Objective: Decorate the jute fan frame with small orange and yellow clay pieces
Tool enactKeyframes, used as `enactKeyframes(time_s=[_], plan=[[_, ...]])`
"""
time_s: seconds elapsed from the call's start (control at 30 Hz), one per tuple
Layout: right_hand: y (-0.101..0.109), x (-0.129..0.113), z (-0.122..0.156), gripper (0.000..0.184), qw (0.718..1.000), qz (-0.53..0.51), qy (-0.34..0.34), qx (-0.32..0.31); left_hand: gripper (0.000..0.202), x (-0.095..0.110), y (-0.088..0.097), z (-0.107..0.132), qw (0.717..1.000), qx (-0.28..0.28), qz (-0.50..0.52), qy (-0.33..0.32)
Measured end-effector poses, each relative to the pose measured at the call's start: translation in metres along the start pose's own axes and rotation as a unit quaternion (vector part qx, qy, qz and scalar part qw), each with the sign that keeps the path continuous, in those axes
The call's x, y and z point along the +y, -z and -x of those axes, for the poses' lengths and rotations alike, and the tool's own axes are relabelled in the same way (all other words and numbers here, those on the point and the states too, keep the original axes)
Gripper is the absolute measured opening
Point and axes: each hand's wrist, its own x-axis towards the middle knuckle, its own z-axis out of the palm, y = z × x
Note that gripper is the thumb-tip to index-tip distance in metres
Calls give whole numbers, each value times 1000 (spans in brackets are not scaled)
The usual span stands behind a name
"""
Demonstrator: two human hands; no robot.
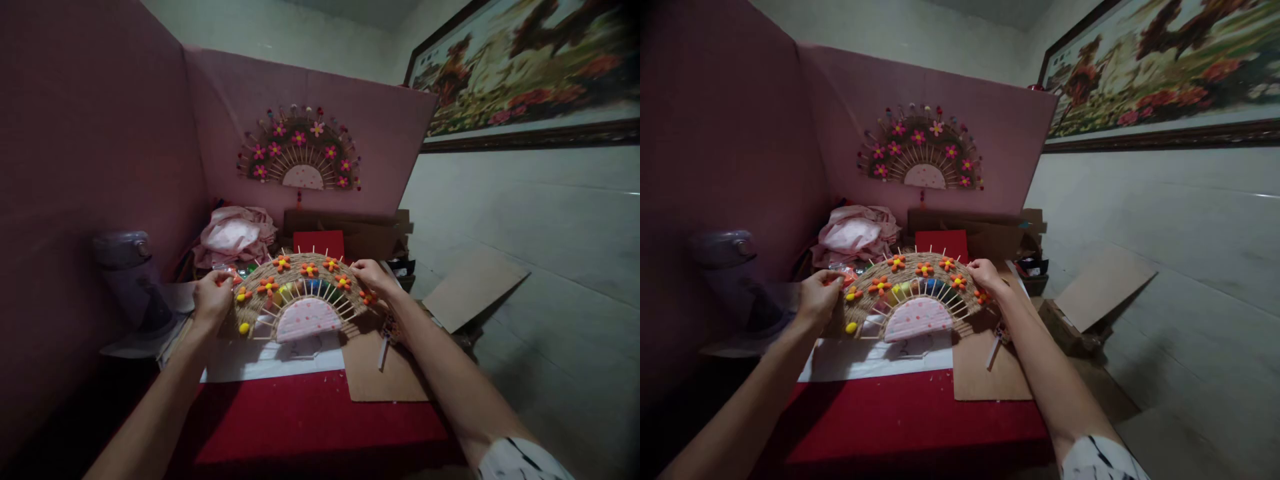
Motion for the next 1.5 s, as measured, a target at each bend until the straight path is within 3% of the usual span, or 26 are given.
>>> enactKeyframes(time_s=[0.13,0.3,0.4,0.5,0.57,0.67,0.73,0.83,0.93,1.13,1.37,1.5], plan=[[-11,-1,-16,14,1000,-1,-19,17,21,5,-8,-14,999,-17,-39,-34],[-19,5,-7,16,999,18,-14,35,16,-4,-11,-5,994,-44,-58,-79],[-13,2,4,15,997,40,-7,68,18,-5,-10,4,992,-28,-54,-109],[-8,-13,18,18,988,63,11,142,20,1,-8,12,988,20,-53,-141],[-8,-28,30,23,980,66,43,183,20,5,-8,17,977,69,-69,-188],[-20,-51,50,16,976,59,106,184,17,9,-8,22,955,98,-97,-263],[-32,-63,63,12,966,43,170,191,17,11,-7,24,954,97,-89,-270],[-52,-73,83,11,944,-4,268,193,20,19,-6,33,966,115,-21,-229],[-71,-75,103,11,921,-36,346,175,19,32,-6,54,968,44,55,-239],[-93,-64,136,23,896,-87,398,175,20,39,-19,108,932,-203,129,-273],[-97,-65,139,23,912,-167,355,121,25,45,-13,119,908,-313,256,-109],[-99,-63,137,23,909,-182,362,102,28,46,-11,119,908,-305,275,-87]])
